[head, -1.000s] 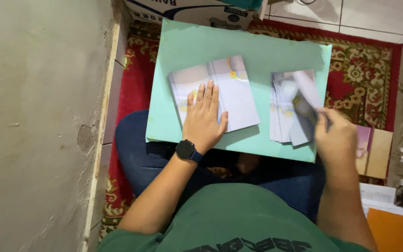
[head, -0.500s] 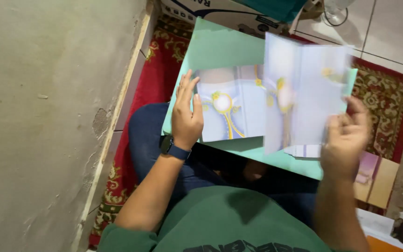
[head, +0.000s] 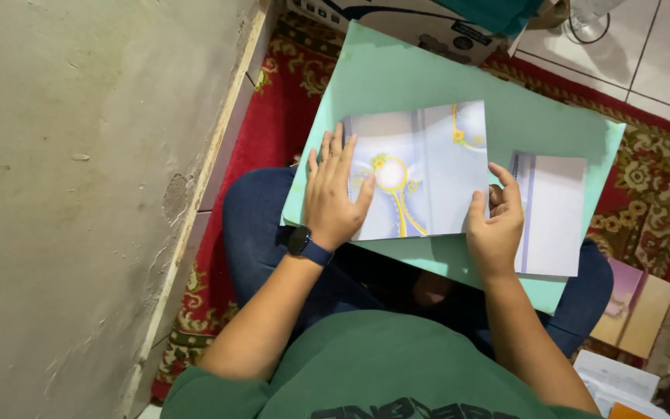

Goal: The person is sitting on the floor and manually folding printed paper cards. They pick up a card, fold it, and use their hands to press down firmly on the crease multiple times to ensure it is sharp, then set it aside and repeat with the next card.

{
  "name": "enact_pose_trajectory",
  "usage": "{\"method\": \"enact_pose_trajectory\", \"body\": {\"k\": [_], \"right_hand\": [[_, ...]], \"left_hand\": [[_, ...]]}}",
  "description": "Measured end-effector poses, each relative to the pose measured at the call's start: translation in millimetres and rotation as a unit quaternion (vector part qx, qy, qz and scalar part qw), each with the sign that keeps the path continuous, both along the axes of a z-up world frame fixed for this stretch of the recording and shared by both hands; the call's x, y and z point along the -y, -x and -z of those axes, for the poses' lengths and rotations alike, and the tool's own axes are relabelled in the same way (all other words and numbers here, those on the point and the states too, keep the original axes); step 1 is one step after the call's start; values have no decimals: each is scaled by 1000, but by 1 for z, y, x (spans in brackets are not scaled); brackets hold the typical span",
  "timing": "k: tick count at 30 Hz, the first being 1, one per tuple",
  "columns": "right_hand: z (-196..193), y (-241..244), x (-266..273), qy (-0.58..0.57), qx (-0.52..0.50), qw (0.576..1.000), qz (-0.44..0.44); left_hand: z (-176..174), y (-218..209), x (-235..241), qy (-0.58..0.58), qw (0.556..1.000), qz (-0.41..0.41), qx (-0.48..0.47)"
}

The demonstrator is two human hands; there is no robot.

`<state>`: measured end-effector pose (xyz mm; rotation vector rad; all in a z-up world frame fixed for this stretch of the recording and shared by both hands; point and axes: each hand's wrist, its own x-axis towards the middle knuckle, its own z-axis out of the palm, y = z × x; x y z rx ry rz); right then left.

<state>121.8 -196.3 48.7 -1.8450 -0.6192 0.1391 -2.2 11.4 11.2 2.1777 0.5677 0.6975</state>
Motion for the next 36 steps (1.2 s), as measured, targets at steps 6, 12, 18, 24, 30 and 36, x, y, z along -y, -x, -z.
{"method": "enact_pose_trajectory", "body": {"k": [6, 12, 18, 24, 30, 36], "right_hand": [[-3, 4, -2, 21, 7, 1000, 5], [19, 1, 6, 13, 12, 1000, 16], [-1, 11, -4, 14, 18, 999, 28], [19, 4, 6, 25, 26, 999, 32], [24, 3, 8, 27, 21, 999, 39], [13, 9, 5, 128, 192, 972, 47]], "left_hand": [[2, -3, 2, -37, 998, 7, -40], [4, -4, 2, -37, 998, 7, -46], [3, -4, 2, -34, 998, 11, -59], [3, -4, 1, -35, 997, 14, -68], [1, -4, 1, -43, 996, 17, -73], [3, -5, 0, -66, 994, 19, -82]]}}
